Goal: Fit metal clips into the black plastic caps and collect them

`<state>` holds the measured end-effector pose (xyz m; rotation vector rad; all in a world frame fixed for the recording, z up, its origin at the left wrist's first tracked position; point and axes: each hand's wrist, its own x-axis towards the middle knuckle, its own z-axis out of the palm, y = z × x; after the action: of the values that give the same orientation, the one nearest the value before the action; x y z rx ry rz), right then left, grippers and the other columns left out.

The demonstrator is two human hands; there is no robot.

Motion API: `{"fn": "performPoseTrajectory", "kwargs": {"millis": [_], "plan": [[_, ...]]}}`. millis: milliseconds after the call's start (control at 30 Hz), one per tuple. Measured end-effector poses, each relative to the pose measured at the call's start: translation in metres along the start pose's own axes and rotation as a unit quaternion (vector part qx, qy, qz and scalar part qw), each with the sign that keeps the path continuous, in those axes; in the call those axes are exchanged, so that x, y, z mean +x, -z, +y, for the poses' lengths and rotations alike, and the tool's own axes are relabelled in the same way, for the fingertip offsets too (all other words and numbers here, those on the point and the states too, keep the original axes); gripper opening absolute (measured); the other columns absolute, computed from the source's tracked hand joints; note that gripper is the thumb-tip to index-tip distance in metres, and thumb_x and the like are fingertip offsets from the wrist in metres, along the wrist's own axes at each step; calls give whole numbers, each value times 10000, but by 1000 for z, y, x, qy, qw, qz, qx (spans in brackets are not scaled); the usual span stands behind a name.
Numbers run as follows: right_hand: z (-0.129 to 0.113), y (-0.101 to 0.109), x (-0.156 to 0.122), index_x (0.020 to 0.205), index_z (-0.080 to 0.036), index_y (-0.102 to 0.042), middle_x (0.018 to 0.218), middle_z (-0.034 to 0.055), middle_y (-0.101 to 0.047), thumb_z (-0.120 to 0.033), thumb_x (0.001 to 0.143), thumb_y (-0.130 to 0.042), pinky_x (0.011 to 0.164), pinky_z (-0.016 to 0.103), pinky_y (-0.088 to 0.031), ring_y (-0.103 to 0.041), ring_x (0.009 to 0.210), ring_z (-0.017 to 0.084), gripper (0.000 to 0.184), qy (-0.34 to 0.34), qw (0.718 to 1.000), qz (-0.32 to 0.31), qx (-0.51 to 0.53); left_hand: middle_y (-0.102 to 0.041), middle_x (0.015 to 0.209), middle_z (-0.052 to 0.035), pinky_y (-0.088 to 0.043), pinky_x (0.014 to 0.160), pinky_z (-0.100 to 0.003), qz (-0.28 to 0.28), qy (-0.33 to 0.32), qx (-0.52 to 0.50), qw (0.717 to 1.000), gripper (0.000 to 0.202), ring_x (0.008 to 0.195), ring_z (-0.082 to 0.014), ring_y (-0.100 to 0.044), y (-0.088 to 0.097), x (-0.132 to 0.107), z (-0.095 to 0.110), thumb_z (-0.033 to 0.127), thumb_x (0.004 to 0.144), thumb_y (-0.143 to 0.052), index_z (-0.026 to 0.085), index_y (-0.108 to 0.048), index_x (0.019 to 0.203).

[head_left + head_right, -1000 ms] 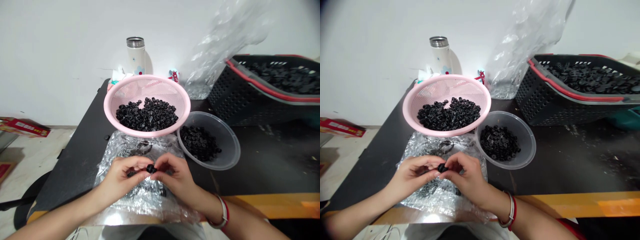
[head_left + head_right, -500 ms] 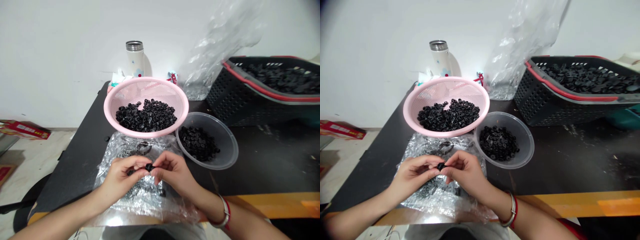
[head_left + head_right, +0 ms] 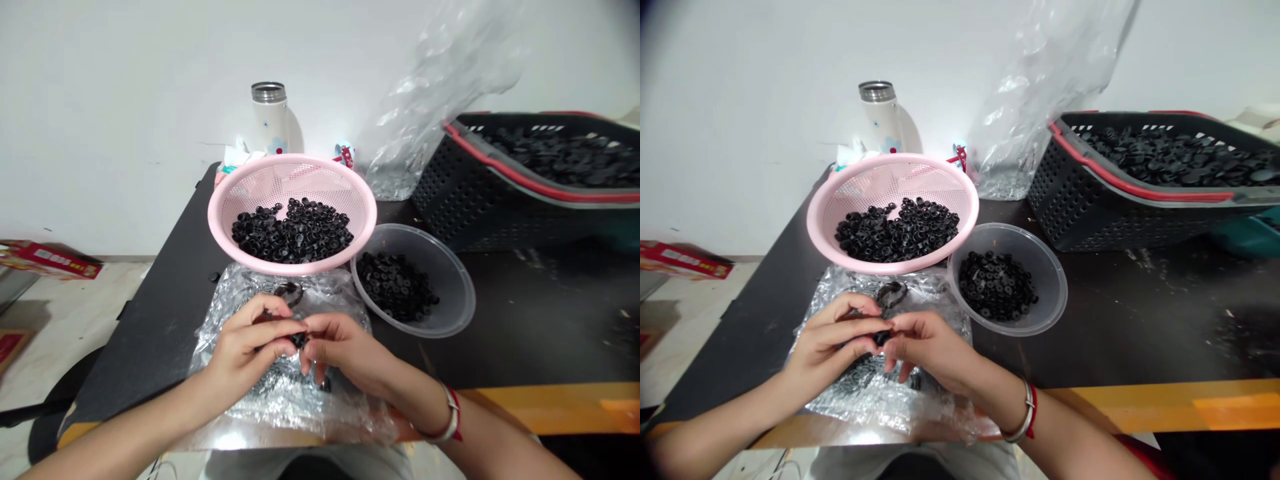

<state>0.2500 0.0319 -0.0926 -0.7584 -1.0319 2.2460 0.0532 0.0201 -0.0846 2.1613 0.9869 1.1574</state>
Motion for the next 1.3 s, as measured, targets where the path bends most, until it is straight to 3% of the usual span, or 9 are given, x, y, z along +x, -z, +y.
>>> {"fn": "performPoseTrajectory", "kwargs": {"millis": [233,400,667,967,1100,1200,1300], "plan": [[2,3,-1,783,-130,-702,623,-15,-603,-363,725,-813,458,166,-436,-508,516,66,265,17,1000,-3,14,-572,973,-58,-509,727,-232,-30,-22,-2,999,284,859,-127,-580,0,1,-1,301,918,-623,167,-675,1163],[5,2,-2,772,-133,-744,633,-30,-553,-345,692,-845,458,167,-393,-485,507,52,248,48,999,-2,-9,-574,755,-32,-453,609,-256,-23,-72,-23,997,268,691,-130,-539,-1,2,2,218,928,-606,145,-685,1173],[4,-7,-4,767,-135,-760,646,-27,-538,-426,703,-829,456,171,-327,-443,494,39,305,80,995,5,-52,-567,641,-51,-374,528,-282,-23,-124,39,991,293,585,-158,-467,3,0,13,89,882,-587,57,-673,1161],[5,-14,-3,717,-148,-737,565,-40,-517,-476,737,-789,444,176,-341,-447,469,52,332,99,989,67,-92,-574,589,-14,-388,488,-249,20,-113,70,991,229,522,-128,-478,3,3,15,155,925,-553,99,-686,1104],[5,-10,-2,766,-133,-728,559,-28,-554,-527,707,-795,437,175,-393,-466,463,61,403,37,999,17,-4,-586,575,-7,-401,487,-224,44,-108,60,991,159,511,-108,-491,5,7,18,191,920,-602,101,-712,993],[3,-6,-2,809,-119,-731,574,-24,-582,-494,673,-832,433,167,-413,-484,451,56,412,-13,999,-26,15,-589,577,-15,-403,492,-228,31,-112,66,991,166,523,-113,-497,6,7,21,194,921,-603,87,-714,983],[3,-6,-1,764,-121,-718,549,-31,-584,-459,651,-855,417,157,-407,-484,435,53,382,-15,1000,-19,17,-594,592,-19,-404,494,-233,31,-126,86,988,168,529,-119,-497,7,5,21,169,921,-588,84,-706,1004]]}}
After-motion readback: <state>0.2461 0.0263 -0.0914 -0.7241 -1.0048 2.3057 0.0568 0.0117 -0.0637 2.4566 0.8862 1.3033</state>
